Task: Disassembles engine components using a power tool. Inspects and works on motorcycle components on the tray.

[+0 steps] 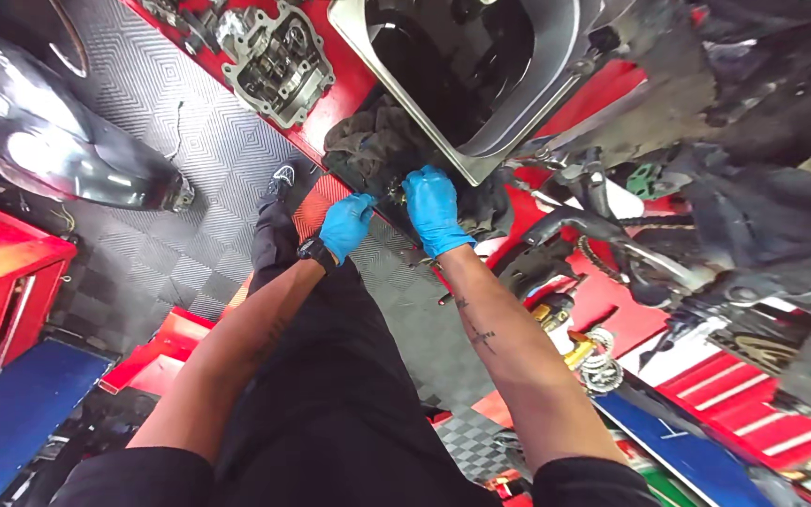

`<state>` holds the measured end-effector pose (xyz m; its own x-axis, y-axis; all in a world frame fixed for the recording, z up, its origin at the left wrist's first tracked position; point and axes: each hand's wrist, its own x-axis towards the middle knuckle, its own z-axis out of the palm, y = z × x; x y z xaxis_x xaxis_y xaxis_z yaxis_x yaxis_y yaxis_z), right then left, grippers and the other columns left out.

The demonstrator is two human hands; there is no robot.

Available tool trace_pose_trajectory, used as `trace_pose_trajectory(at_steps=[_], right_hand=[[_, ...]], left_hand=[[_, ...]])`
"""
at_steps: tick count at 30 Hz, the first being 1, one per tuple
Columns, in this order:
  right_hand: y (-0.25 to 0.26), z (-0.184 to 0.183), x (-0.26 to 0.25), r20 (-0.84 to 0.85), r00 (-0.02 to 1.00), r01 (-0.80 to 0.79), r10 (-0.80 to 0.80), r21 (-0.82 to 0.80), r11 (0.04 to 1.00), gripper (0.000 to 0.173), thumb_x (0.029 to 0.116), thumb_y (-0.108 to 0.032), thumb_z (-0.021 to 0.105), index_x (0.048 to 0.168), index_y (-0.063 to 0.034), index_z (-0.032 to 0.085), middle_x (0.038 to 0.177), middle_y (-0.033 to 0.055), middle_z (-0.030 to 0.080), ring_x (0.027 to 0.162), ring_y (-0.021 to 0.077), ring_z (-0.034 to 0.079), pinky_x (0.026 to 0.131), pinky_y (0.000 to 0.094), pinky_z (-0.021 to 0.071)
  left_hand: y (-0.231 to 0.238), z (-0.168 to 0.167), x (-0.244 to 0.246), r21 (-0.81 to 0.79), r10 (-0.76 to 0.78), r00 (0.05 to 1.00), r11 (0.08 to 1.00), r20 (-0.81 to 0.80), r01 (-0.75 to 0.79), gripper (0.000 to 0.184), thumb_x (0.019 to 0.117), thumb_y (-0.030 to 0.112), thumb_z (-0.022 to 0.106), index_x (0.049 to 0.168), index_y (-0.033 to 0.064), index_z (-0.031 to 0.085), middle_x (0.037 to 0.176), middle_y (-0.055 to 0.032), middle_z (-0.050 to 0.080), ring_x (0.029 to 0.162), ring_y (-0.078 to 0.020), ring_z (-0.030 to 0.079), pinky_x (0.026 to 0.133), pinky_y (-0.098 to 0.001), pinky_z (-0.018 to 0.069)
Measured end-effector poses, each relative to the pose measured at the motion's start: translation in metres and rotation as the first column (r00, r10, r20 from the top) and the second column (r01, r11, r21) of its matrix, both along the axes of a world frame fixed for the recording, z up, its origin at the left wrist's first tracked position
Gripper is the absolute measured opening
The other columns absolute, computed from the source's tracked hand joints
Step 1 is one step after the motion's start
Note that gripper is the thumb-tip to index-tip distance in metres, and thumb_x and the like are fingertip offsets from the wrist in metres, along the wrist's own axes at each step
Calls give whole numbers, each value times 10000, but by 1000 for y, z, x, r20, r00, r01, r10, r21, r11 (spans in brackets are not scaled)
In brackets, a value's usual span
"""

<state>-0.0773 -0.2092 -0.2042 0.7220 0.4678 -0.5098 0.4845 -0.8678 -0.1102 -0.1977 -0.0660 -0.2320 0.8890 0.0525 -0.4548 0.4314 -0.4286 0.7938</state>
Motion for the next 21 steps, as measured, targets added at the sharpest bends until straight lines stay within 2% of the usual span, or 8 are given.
trace_pose_trajectory(at_steps=[4,9,16,21], right_hand=[[-3,-2,-2,-39,995,92,-88,106,990,265,1036,-144,522,1196,-31,701,1145,236,695,1086,419,679,928,578,537],[-16,11,-13,-62,996,82,-69,248,965,214,1000,-53,574,1177,-26,692,1138,244,667,1032,435,670,876,596,546],[-9,-3,-1,-37,997,67,-63,135,988,264,1028,-105,502,1149,-11,717,1149,225,701,1074,407,686,931,563,542],[-8,0,0,-56,995,94,-88,113,989,275,1010,-152,567,1191,1,705,1171,245,689,1090,425,676,945,578,531]], left_hand=[[1,0,-2,-5,14,1000,1000,-6,-14,281,1019,110,547,1243,55,708,1196,-147,713,1125,-277,683,1028,-468,520],[2,2,-4,-7,24,1000,1000,-17,-25,274,1010,98,558,1232,56,713,1182,-153,717,1121,-286,684,1028,-471,519],[2,0,-6,-15,18,1000,1000,-7,-18,278,1018,110,547,1234,51,711,1165,-155,718,1097,-274,691,1012,-466,530],[4,1,-7,-25,32,999,999,-13,-32,273,1014,99,548,1225,50,714,1160,-152,721,1098,-278,691,1011,-468,528]])
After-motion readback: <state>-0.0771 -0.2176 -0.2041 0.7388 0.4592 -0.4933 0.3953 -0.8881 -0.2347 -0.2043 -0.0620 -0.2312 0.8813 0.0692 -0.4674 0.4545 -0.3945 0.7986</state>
